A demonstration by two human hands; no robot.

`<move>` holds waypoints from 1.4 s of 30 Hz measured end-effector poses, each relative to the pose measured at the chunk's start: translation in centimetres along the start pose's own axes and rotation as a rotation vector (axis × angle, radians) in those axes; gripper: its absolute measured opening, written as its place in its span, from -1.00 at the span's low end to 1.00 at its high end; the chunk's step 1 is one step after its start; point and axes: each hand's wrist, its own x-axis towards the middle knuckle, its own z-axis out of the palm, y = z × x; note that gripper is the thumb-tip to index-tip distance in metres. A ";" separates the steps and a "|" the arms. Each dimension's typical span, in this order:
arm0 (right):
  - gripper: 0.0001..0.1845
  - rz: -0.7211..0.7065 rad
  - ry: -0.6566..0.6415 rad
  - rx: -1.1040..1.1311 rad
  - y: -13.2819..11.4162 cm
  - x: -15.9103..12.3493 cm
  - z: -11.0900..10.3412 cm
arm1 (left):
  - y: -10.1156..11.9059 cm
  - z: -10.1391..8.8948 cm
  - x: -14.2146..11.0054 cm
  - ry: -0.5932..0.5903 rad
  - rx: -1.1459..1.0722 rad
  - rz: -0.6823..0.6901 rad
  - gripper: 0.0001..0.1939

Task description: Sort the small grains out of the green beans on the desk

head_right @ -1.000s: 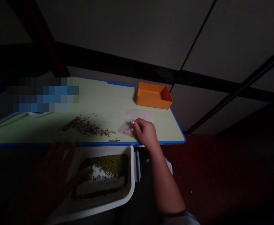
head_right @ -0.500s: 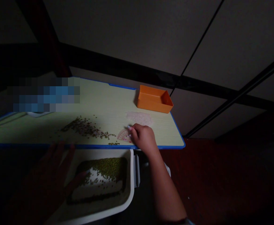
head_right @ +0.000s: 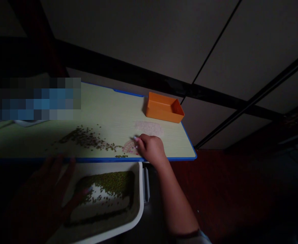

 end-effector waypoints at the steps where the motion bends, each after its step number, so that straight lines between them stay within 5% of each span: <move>1: -0.63 -0.001 0.000 0.011 0.0 0.0 0.0 | 0.0 0.0 -0.1 0.004 0.010 0.003 -0.14; 31: -0.60 -0.086 -0.031 0.288 0.0 -0.1 0.9 | 0.0 -0.8 0.0 -0.032 -0.078 -0.027 -0.11; 42: -0.63 -0.077 -0.034 0.193 -0.5 0.7 0.9 | 0.6 -1.2 0.3 -0.009 0.043 0.008 -0.15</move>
